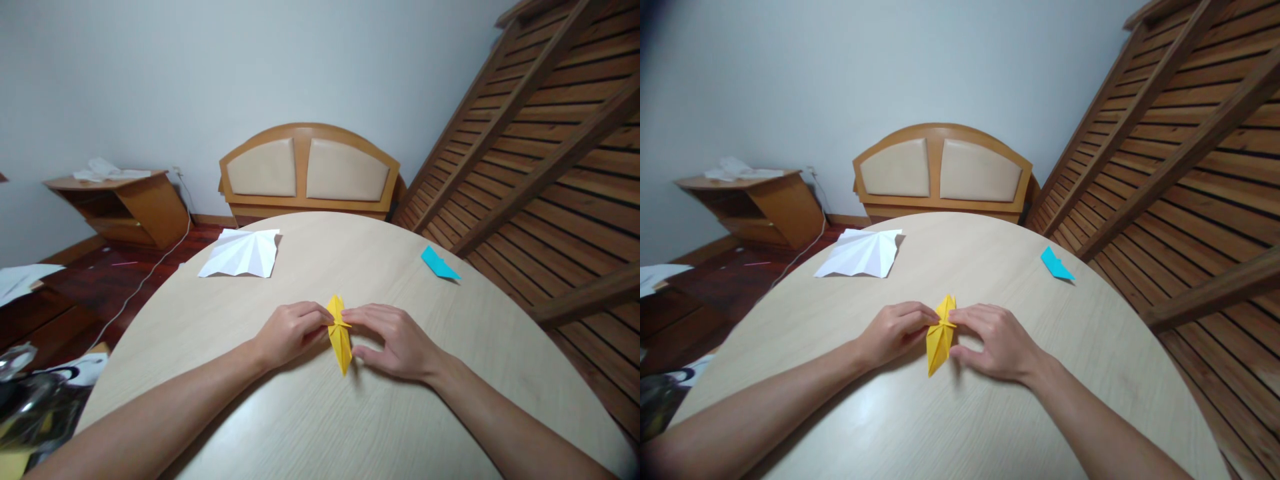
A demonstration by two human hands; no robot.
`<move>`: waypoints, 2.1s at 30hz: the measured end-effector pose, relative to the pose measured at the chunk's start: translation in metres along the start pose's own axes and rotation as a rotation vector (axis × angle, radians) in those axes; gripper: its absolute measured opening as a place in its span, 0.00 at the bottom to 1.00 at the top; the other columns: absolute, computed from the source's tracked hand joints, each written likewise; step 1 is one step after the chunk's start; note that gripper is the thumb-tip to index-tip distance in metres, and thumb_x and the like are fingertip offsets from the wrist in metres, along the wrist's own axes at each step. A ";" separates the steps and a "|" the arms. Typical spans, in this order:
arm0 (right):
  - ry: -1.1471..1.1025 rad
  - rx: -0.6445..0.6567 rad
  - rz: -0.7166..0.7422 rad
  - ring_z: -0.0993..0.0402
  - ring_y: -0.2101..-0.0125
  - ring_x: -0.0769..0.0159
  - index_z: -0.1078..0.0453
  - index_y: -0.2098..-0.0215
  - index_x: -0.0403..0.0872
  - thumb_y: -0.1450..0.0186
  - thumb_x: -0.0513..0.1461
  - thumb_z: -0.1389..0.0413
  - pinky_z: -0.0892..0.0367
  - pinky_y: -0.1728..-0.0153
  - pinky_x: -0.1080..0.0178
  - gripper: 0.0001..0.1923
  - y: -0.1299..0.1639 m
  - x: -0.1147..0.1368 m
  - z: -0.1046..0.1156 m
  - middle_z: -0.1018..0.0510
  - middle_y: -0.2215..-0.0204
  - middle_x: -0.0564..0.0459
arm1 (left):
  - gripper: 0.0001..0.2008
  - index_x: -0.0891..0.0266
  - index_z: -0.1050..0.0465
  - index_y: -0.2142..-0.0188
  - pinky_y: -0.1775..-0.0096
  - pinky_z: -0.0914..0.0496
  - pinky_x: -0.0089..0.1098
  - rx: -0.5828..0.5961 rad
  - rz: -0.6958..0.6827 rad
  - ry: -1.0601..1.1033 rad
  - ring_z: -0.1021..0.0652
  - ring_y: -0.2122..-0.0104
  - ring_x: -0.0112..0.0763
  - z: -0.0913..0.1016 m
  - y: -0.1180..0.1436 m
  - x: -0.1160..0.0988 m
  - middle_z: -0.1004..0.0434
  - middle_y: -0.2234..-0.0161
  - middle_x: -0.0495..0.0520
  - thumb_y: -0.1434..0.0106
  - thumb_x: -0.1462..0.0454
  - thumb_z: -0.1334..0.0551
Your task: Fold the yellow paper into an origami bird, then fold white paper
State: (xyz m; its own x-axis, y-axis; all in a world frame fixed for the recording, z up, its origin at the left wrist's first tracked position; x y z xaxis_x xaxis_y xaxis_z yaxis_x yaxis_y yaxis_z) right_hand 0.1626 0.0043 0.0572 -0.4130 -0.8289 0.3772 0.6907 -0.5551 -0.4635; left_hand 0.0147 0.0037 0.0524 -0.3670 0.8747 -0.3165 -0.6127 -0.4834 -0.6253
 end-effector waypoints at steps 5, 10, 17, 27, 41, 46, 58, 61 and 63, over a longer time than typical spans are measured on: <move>0.041 -0.079 0.055 0.19 0.55 0.58 0.28 0.49 0.49 0.38 0.36 0.39 0.25 0.52 0.56 0.17 -0.002 0.012 0.001 0.17 0.55 0.49 | 0.08 0.63 0.26 0.57 0.62 0.22 0.31 -0.042 -0.050 -0.033 0.18 0.63 0.31 0.004 -0.001 -0.010 0.18 0.61 0.57 0.29 0.70 0.44; 0.038 -0.215 0.054 0.19 0.61 0.63 0.26 0.56 0.49 0.34 0.29 0.46 0.22 0.60 0.61 0.13 -0.001 0.012 0.010 0.17 0.62 0.50 | 0.07 0.63 0.28 0.55 0.63 0.23 0.31 -0.088 -0.063 -0.062 0.19 0.63 0.33 0.009 -0.003 -0.016 0.19 0.61 0.58 0.29 0.68 0.43; 0.015 -0.243 0.115 0.18 0.62 0.65 0.25 0.55 0.49 0.31 0.31 0.45 0.22 0.62 0.64 0.11 0.001 0.017 0.015 0.17 0.62 0.50 | 0.07 0.63 0.28 0.55 0.63 0.23 0.32 -0.127 -0.069 -0.041 0.19 0.64 0.33 0.014 -0.005 -0.021 0.19 0.62 0.58 0.30 0.69 0.43; 0.054 -0.312 0.263 0.18 0.61 0.65 0.28 0.49 0.51 0.31 0.31 0.45 0.24 0.60 0.64 0.15 0.007 0.032 0.027 0.16 0.62 0.50 | 0.10 0.62 0.29 0.50 0.62 0.21 0.33 -0.162 -0.186 0.017 0.17 0.60 0.34 0.016 0.000 -0.031 0.17 0.58 0.60 0.28 0.68 0.45; -0.011 -0.214 0.301 0.21 0.56 0.64 0.31 0.51 0.52 0.29 0.32 0.49 0.23 0.60 0.64 0.13 0.010 0.030 0.020 0.22 0.56 0.47 | 0.12 0.61 0.26 0.48 0.61 0.21 0.31 -0.143 -0.267 0.004 0.17 0.58 0.33 0.018 0.004 -0.036 0.19 0.52 0.60 0.25 0.66 0.46; -0.046 -0.210 0.282 0.21 0.56 0.64 0.28 0.51 0.51 0.32 0.29 0.49 0.23 0.59 0.64 0.16 0.008 0.029 0.019 0.22 0.57 0.47 | 0.13 0.62 0.26 0.48 0.61 0.21 0.30 -0.148 -0.260 0.025 0.17 0.59 0.33 0.018 0.002 -0.035 0.18 0.54 0.60 0.28 0.69 0.45; 0.001 -0.308 0.301 0.22 0.61 0.63 0.29 0.51 0.48 0.36 0.28 0.44 0.24 0.62 0.62 0.17 0.005 0.035 0.021 0.20 0.62 0.48 | 0.10 0.62 0.28 0.51 0.62 0.22 0.29 -0.251 -0.179 0.075 0.16 0.63 0.30 0.022 0.000 -0.032 0.16 0.61 0.56 0.31 0.70 0.39; -0.006 -0.359 0.297 0.21 0.63 0.64 0.31 0.50 0.49 0.35 0.27 0.44 0.24 0.63 0.62 0.18 0.005 0.036 0.024 0.19 0.65 0.50 | 0.11 0.62 0.28 0.49 0.62 0.23 0.29 -0.282 -0.149 0.092 0.16 0.64 0.30 0.024 0.001 -0.029 0.15 0.62 0.55 0.31 0.70 0.39; 0.006 -0.375 0.279 0.21 0.64 0.64 0.31 0.51 0.49 0.35 0.28 0.44 0.24 0.64 0.63 0.17 0.004 0.038 0.025 0.19 0.66 0.51 | 0.11 0.61 0.28 0.50 0.61 0.23 0.31 -0.291 -0.147 0.098 0.17 0.63 0.31 0.025 0.001 -0.028 0.15 0.61 0.55 0.30 0.69 0.39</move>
State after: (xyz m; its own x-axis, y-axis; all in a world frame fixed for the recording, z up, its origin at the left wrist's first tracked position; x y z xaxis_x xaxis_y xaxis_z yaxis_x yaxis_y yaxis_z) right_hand 0.1642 -0.0273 0.0898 -0.2458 -0.9499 0.1930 0.5137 -0.2966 -0.8051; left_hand 0.0071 -0.0226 0.0780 -0.2118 0.9404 -0.2662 -0.4238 -0.3338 -0.8420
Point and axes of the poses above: each hand's wrist, its own y-axis away from the middle knuckle, its own z-axis out of the back of the hand, x = y × z, the point moved 8 cm from there along -y, towards the middle knuckle
